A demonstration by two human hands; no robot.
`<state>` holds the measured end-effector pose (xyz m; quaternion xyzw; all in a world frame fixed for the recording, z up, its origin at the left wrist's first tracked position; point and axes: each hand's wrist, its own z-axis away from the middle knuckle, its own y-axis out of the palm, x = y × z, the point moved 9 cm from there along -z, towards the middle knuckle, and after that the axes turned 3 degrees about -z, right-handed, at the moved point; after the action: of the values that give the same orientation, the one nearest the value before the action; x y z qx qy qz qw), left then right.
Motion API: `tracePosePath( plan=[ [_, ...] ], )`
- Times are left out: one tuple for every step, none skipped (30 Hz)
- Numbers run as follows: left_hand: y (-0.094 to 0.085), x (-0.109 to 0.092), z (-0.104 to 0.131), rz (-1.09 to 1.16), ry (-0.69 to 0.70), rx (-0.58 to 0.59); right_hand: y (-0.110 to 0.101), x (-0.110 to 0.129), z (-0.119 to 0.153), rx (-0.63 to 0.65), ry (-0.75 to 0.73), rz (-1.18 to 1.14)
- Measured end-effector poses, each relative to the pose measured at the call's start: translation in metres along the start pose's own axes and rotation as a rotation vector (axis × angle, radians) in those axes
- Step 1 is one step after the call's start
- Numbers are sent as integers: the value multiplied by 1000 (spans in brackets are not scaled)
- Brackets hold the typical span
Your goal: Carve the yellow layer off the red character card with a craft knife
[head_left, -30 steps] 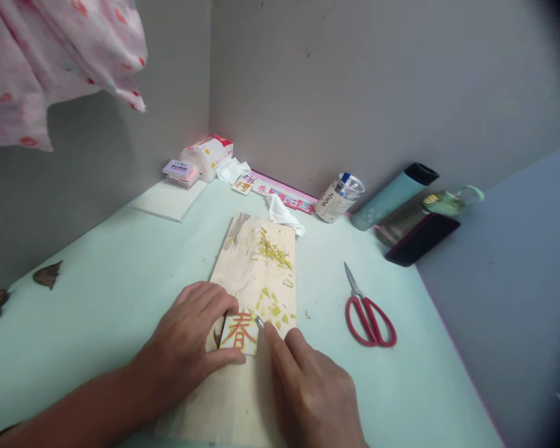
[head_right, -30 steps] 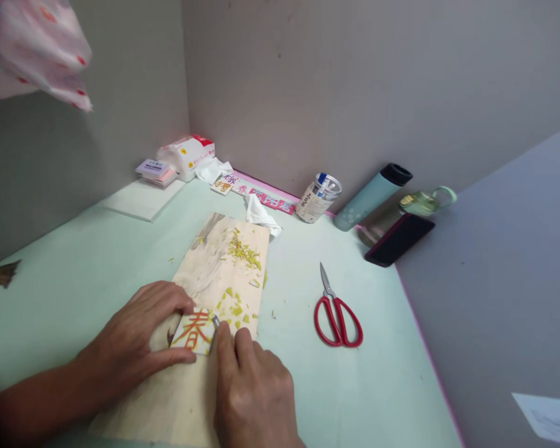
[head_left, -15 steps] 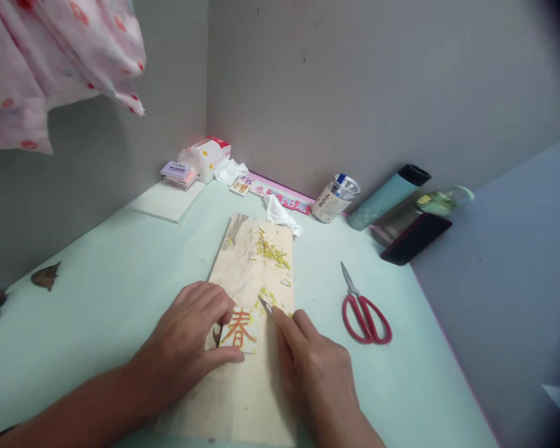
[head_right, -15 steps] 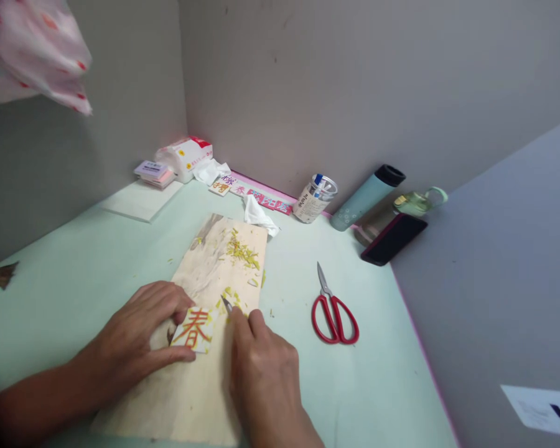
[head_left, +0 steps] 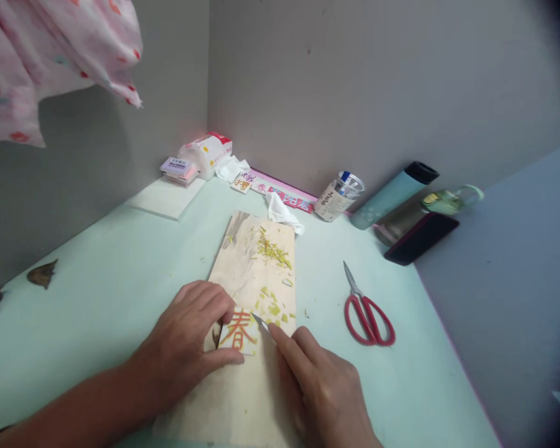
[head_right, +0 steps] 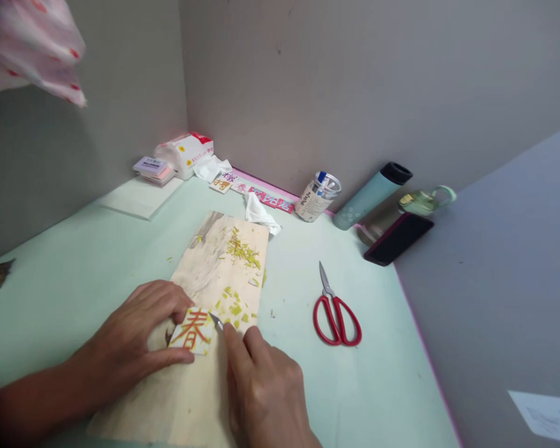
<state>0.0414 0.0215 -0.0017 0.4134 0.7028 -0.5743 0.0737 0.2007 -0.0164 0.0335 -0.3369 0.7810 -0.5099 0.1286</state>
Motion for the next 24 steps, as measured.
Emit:
tracePosePath(
  plan=[
    [0, 1, 0, 0, -8, -2, -1, 0, 0, 1, -2, 7],
    [1, 2, 0, 2, -16, -5, -1, 1, 0, 14, -4, 8],
    [1, 2, 0, 5, -19, -9, -1, 1, 0, 28, -5, 8],
    [1, 2, 0, 8, -19, -12, -2, 2, 0, 42, -9, 10],
    [1, 2, 0, 12, -17, -13, -1, 3, -1, 56, -15, 12],
    [1, 2, 0, 15, -15, -15, -1, 4, -1, 62, -20, 16],
    [1, 2, -1, 16, -13, -13, -1, 4, -1, 55, -22, 20],
    [1, 2, -1, 16, -12, -12, 0, 4, 0, 38, -17, 21],
    [2, 2, -1, 14, -12, -8, 1, 3, 0, 19, -9, 21],
    [2, 1, -1, 12, -11, -3, 2, 3, 1, 2, 0, 22],
    [2, 1, -1, 9, -9, -1, 4, 2, 2, -10, 11, 27],
    [2, 1, -1, 7, -6, 0, 6, 2, 2, -20, 20, 37],
    [2, 0, -1, 5, -3, 1, 7, 3, 2, -23, 25, 56],
    [1, 0, -1, 4, -3, -1, 8, 5, 1, -19, 22, 81],
    [1, 0, -1, 4, -7, -2, 8, 7, -1, -17, 15, 110],
    [1, 1, -1, 4, -11, -3, 7, 8, -3, -11, 8, 135],
    [1, 1, -1, 5, -16, -1, 6, 10, -5, -1, 3, 154],
    [2, 2, -1, 5, -19, 2, 6, 11, -7, 15, 1, 161],
    [2, 2, -1, 5, -22, 3, 4, 10, -9, 22, 8, 156],
    [2, 2, -1, 5, -20, 2, 2, 9, -9, 22, 22, 137],
    [2, 2, -1, 4, -16, 0, 0, 8, -9, 18, 38, 108],
    [2, 1, -1, 3, -12, -1, -2, 6, -9, 17, 52, 75],
    [2, 1, -1, 2, -8, -1, -3, 5, -8, 17, 61, 47],
    [2, 1, -1, -2, -7, -1, -3, 5, -7, 21, 61, 31]
  ],
)
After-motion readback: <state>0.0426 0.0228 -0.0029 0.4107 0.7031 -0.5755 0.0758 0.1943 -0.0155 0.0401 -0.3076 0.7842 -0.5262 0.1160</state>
